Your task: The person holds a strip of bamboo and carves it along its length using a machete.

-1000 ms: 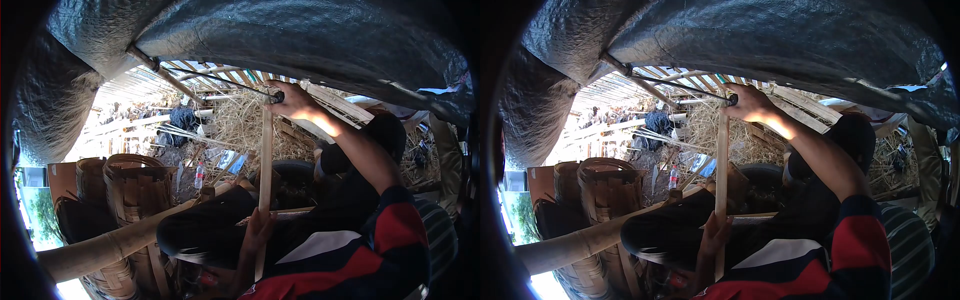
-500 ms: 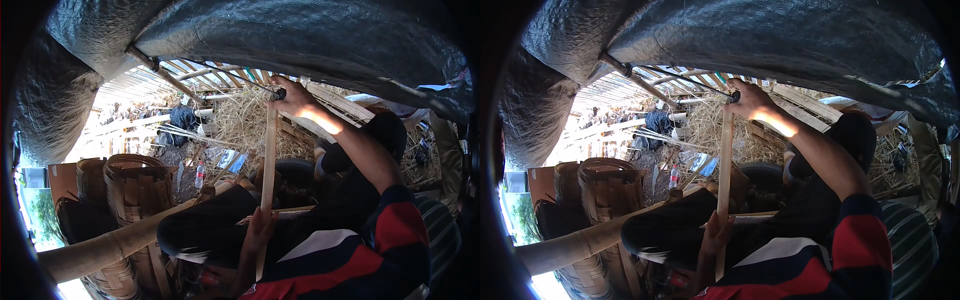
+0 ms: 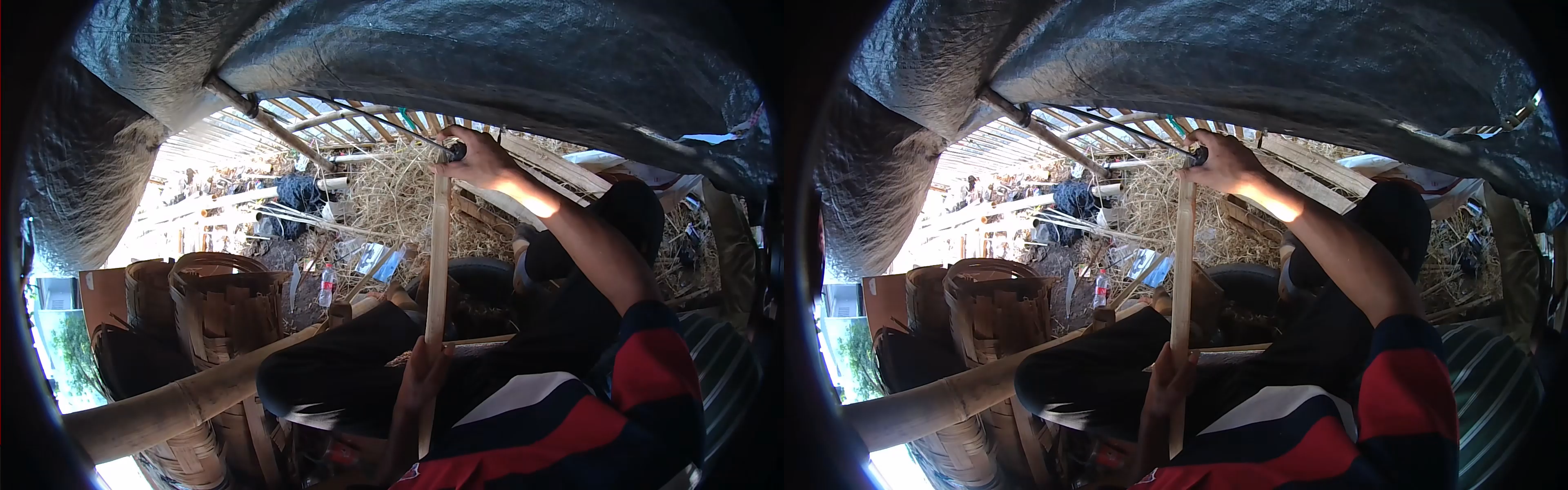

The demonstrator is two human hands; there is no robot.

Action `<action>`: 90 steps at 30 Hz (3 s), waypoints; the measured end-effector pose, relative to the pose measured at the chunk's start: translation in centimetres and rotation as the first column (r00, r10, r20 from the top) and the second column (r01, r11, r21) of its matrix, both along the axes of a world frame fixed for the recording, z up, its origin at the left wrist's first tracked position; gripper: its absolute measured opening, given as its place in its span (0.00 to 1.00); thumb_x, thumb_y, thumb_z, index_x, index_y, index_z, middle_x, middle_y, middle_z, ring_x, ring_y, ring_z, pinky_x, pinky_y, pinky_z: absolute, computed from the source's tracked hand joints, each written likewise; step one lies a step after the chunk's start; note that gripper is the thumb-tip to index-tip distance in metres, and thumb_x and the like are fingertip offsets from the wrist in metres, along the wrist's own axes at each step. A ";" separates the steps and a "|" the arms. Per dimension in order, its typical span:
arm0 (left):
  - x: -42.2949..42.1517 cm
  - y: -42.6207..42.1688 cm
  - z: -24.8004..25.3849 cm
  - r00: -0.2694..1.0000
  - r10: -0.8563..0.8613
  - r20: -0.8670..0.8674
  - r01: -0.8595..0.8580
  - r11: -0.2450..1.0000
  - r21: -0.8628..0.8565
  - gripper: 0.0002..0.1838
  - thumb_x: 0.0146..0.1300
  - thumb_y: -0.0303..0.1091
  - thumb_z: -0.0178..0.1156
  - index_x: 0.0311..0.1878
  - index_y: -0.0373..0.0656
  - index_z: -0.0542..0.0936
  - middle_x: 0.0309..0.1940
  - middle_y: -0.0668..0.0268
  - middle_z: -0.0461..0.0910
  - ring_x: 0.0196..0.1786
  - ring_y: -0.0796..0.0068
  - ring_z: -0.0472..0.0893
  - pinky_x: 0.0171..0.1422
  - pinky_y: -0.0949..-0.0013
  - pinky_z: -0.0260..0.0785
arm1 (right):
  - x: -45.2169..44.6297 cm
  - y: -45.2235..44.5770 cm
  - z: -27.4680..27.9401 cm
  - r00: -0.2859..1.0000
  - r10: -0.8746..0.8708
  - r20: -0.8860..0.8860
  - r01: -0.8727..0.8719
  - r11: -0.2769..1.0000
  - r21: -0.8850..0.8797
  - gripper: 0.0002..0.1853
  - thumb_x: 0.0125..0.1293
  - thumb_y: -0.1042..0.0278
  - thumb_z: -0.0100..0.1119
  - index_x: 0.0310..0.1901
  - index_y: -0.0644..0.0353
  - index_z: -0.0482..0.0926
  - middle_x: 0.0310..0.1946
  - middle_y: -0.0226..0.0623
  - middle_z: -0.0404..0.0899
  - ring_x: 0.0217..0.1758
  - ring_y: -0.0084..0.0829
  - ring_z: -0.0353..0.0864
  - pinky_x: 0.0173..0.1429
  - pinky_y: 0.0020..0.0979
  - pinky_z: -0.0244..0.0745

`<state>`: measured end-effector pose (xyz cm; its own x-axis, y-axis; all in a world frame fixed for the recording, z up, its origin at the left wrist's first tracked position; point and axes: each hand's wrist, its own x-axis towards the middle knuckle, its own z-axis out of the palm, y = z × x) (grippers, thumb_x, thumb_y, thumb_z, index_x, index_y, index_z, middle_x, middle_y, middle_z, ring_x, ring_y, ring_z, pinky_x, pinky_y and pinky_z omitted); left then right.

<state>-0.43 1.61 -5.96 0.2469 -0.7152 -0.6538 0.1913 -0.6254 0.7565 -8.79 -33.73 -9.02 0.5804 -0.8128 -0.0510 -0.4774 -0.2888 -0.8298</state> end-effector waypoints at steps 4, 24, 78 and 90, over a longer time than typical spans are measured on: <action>0.0 0.0 0.2 1.000 0.008 -0.008 -0.008 1.000 0.010 0.10 0.69 0.37 0.61 0.42 0.45 0.70 0.25 0.78 0.67 0.25 0.93 0.66 0.25 0.82 0.56 | 0.2 0.1 -0.1 0.999 -0.046 0.001 0.046 0.990 -0.130 0.34 0.54 0.45 0.73 0.56 0.57 0.73 0.47 0.42 0.81 0.39 0.30 0.85 0.53 0.33 0.73; 2.3 1.6 1.6 0.971 0.176 -0.163 -0.193 0.977 -0.095 0.08 0.70 0.32 0.58 0.48 0.44 0.71 0.29 0.78 0.70 0.25 0.90 0.68 0.25 0.81 0.59 | 0.9 0.2 2.3 0.994 0.009 0.109 0.006 0.991 -0.133 0.45 0.52 0.43 0.72 0.68 0.53 0.63 0.60 0.54 0.73 0.62 0.47 0.75 0.65 0.43 0.71; 10.9 -13.1 4.3 0.754 0.574 -0.320 -0.524 0.231 -0.820 0.20 0.78 0.52 0.37 0.38 0.45 0.64 0.28 0.72 0.59 0.32 0.79 0.62 0.42 0.70 0.63 | 5.0 13.5 5.3 0.946 0.166 0.279 -0.307 0.739 0.600 0.21 0.57 0.62 0.72 0.51 0.57 0.80 0.18 0.23 0.72 0.13 0.15 0.62 0.16 0.22 0.55; 11.5 -12.9 4.4 0.776 0.599 -0.197 -0.406 0.236 -0.883 0.15 0.76 0.41 0.48 0.32 0.46 0.64 0.25 0.75 0.59 0.29 0.82 0.60 0.39 0.72 0.59 | 3.9 14.4 3.1 0.954 0.127 0.272 -0.277 0.724 0.632 0.26 0.57 0.66 0.71 0.57 0.58 0.73 0.15 0.22 0.69 0.12 0.16 0.64 0.15 0.24 0.56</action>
<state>11.07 -11.29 -1.57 0.7973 -0.5210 0.3047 0.0372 0.5463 0.8368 -4.94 -19.36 -5.88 0.7847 -0.4796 -0.3928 -0.2786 0.2931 -0.9146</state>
